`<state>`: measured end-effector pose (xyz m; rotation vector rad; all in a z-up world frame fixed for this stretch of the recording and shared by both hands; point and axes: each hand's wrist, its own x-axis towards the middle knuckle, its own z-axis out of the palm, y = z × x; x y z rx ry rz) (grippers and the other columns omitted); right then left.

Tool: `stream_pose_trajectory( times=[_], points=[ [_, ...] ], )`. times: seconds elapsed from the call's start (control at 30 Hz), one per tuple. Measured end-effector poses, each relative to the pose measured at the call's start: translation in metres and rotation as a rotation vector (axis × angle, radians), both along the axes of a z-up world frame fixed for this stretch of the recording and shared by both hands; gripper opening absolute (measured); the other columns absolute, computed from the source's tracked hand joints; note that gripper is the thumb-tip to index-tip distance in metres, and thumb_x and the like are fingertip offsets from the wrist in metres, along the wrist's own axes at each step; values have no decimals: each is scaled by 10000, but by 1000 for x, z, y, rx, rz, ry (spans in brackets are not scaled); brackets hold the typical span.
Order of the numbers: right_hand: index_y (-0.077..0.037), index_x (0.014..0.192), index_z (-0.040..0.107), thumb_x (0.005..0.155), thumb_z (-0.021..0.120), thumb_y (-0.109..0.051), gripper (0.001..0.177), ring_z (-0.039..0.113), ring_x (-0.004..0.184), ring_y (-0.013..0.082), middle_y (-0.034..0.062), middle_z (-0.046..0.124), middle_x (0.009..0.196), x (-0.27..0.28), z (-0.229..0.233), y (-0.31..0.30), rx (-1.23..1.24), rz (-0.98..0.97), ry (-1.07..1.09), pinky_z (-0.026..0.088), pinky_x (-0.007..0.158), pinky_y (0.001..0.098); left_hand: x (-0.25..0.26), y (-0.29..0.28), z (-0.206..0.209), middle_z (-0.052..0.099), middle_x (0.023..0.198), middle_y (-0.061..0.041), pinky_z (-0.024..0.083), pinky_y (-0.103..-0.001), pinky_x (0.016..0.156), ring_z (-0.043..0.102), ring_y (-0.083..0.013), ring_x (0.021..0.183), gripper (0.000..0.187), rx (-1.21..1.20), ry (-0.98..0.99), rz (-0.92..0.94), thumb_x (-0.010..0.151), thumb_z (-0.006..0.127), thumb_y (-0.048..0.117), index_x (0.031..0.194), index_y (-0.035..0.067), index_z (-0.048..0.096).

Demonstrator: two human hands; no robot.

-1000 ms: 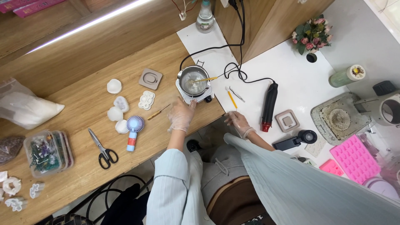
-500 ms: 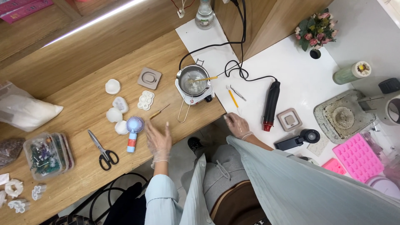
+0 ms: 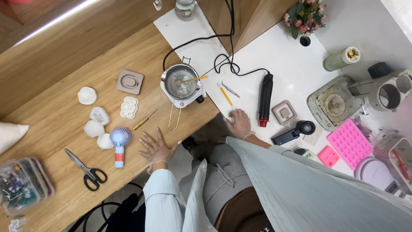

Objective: Melting candle wax and preparing molds at a workbench.

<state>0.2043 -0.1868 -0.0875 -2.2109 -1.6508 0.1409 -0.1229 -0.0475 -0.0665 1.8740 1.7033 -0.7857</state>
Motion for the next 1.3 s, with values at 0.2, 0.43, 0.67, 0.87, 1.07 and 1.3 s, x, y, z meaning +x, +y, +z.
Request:
stream_pose_trajectory(
  times=[0.2, 0.43, 0.67, 0.87, 1.07, 1.3],
  points=[
    [-103, 1027, 567, 901, 721, -373, 335, 521, 902, 280, 127, 520, 994, -3, 9, 6, -205, -30, -59, 462, 809, 414, 2, 4, -2, -349, 1630, -243, 49, -770, 1134, -310, -485, 1476, 1354, -47, 74, -23, 698, 612, 893, 1613, 348, -225],
    [-106, 1008, 575, 915, 716, -385, 326, 515, 898, 273, 125, 524, 978, -2, 4, 6, -147, -33, -68, 455, 795, 407, 11, 6, 14, -324, 1640, -253, 53, -778, 1150, -301, -496, 1473, 1375, -74, 118, -24, 706, 647, 876, 1612, 336, -234],
    [-94, 1037, 594, 921, 716, -380, 332, 525, 886, 276, 119, 541, 969, -2, 3, 9, -185, -53, -55, 453, 787, 409, 12, 9, 9, -320, 1629, -298, 92, -786, 1136, -283, -540, 1473, 1410, -98, 143, -64, 747, 752, 739, 1607, 285, -269],
    [-87, 1030, 606, 903, 710, -380, 336, 535, 906, 283, 117, 553, 995, -8, 5, 1, -114, -76, -80, 455, 796, 421, 10, -2, 25, -316, 1638, -300, 105, -769, 1152, -265, -534, 1493, 1418, -100, 134, -77, 776, 798, 629, 1605, 252, -289],
    [-110, 1013, 603, 908, 698, -432, 351, 540, 911, 269, 106, 548, 986, -13, 3, 5, -213, -129, -72, 461, 815, 409, 5, 5, 5, -356, 1612, -313, 78, -787, 1135, -277, -559, 1480, 1165, -145, 135, -57, 959, 666, 417, 1582, 280, -309],
    [-118, 986, 601, 926, 688, -443, 342, 546, 939, 249, 84, 544, 1008, -18, 31, 15, -286, -154, -27, 476, 810, 401, -3, 8, -31, -386, 1572, -340, 84, -806, 1084, -286, -599, 1444, 1122, -126, 136, -77, 1003, 611, 352, 1571, 273, -353]
  ],
)
